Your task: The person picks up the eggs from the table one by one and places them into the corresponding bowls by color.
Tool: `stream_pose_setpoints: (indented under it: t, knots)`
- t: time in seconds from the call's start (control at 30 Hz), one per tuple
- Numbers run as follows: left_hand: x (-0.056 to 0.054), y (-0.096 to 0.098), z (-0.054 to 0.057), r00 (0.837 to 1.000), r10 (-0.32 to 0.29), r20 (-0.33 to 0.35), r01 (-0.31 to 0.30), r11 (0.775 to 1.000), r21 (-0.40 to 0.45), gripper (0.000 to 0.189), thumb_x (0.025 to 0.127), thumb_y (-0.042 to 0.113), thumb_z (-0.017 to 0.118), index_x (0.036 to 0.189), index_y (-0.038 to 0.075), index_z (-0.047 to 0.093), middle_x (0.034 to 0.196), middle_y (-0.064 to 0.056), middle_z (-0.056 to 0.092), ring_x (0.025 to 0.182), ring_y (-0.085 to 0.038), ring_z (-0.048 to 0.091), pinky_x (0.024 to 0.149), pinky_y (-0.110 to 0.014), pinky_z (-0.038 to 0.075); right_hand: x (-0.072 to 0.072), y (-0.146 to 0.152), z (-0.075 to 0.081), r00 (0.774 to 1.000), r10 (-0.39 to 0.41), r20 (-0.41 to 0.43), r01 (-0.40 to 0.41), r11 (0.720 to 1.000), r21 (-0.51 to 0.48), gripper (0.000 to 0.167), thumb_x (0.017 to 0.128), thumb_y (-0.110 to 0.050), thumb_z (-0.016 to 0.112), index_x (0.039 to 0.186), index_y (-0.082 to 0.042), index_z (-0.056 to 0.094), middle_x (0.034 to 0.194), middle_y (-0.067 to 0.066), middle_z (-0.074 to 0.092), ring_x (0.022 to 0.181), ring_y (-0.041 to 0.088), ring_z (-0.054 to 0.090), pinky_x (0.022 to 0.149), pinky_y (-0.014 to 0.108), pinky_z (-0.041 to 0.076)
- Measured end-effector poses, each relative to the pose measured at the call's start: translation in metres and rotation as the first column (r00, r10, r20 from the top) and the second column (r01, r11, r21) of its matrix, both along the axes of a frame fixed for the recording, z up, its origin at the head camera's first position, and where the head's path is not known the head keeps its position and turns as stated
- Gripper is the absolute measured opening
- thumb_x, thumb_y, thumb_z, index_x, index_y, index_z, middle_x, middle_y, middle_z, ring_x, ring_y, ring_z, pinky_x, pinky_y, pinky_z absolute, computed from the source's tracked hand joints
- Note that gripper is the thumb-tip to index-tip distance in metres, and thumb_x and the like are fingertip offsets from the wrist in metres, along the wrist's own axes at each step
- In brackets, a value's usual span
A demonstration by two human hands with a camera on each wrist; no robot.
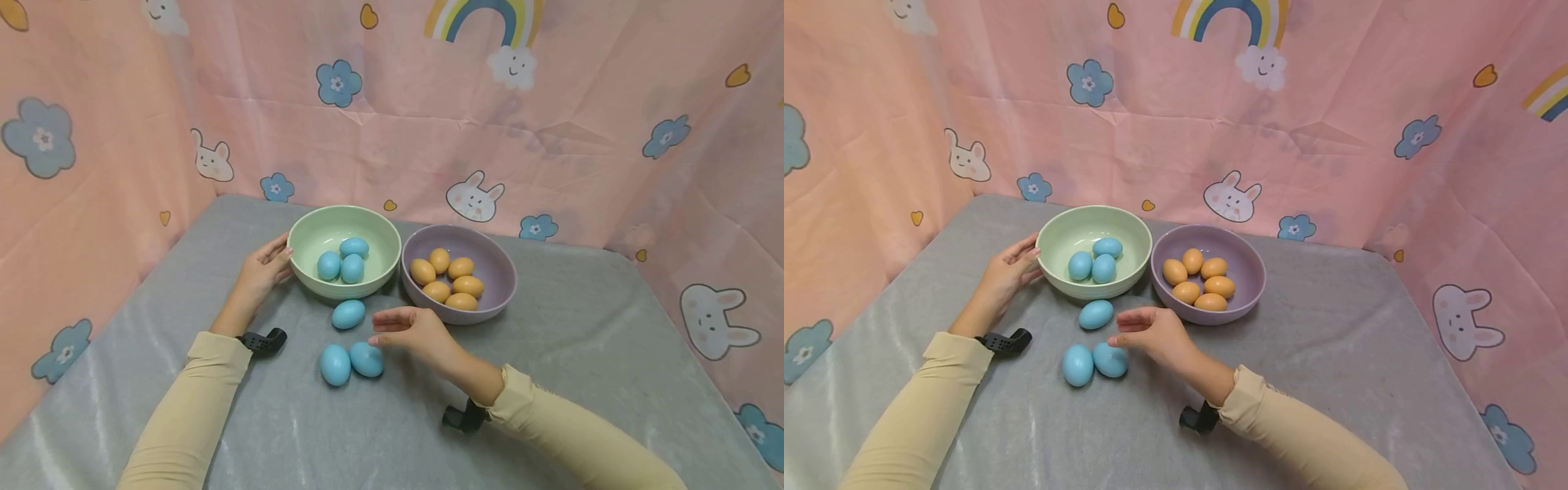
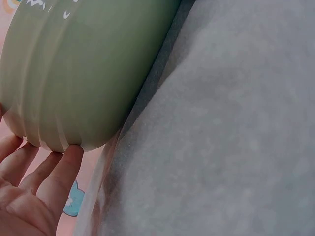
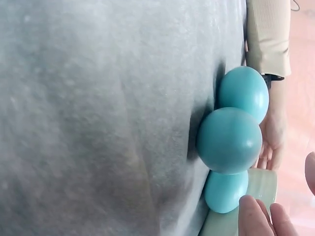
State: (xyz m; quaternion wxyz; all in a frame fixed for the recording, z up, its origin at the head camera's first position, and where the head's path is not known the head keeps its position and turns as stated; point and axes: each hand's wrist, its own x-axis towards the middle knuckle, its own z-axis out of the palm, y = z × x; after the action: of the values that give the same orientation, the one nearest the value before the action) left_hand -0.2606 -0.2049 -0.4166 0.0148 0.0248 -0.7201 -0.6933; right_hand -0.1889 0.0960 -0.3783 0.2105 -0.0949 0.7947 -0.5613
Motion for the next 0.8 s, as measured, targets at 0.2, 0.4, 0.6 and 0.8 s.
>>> stream_pose_setpoints:
  t: [0.2, 0.4, 0.6, 0.8]
  knots:
    - [-0.001, 0.000, 0.000, 1.000, -0.007, 0.017, 0.006, 1.000, 0.020, 0.055, 0.105, 0.021, 0.051, 0.156, 0.012, 0.033, 0.161, -0.008, 0.035, 0.143, -0.026, 0.043, 0.103, -0.024, 0.053, 0.003, 0.004, -0.006, 1.000, -0.001, 0.013, 0.001, 1.000, 0.016, 0.045, 0.082, -0.014, 0.081, 0.122, 0.002, 0.068, 0.120, 0.018, 0.072, 0.115, 0.025, 0.069, 0.094, 0.027, 0.059]
    - [-0.001, 0.000, 0.001, 1.000, -0.005, 0.016, 0.005, 1.000, 0.020, 0.055, 0.105, 0.021, 0.050, 0.156, 0.011, 0.033, 0.161, -0.008, 0.034, 0.144, -0.025, 0.043, 0.101, -0.021, 0.054, 0.005, 0.007, -0.011, 0.999, -0.002, 0.032, 0.002, 1.000, 0.017, 0.045, 0.081, -0.014, 0.082, 0.121, 0.002, 0.068, 0.118, 0.017, 0.072, 0.113, 0.024, 0.069, 0.094, 0.028, 0.059]
    - [0.000, 0.000, 0.001, 1.000, -0.005, 0.017, 0.005, 1.000, 0.009, 0.054, 0.105, 0.022, 0.050, 0.156, 0.012, 0.033, 0.161, -0.007, 0.036, 0.143, -0.025, 0.044, 0.102, -0.024, 0.054, 0.008, 0.008, -0.016, 0.998, 0.030, 0.047, -0.031, 0.999, 0.014, 0.047, 0.081, -0.012, 0.082, 0.122, 0.005, 0.067, 0.118, 0.018, 0.072, 0.110, 0.023, 0.070, 0.089, 0.023, 0.059]
    - [0.000, 0.000, 0.002, 1.000, -0.004, 0.016, 0.004, 1.000, 0.012, 0.054, 0.105, 0.022, 0.050, 0.156, 0.013, 0.034, 0.161, -0.007, 0.036, 0.143, -0.026, 0.044, 0.102, -0.023, 0.054, 0.011, 0.006, -0.017, 0.997, 0.059, 0.039, -0.060, 0.998, 0.009, 0.048, 0.081, -0.009, 0.082, 0.123, 0.007, 0.065, 0.123, 0.019, 0.069, 0.108, 0.022, 0.070, 0.087, 0.024, 0.060]
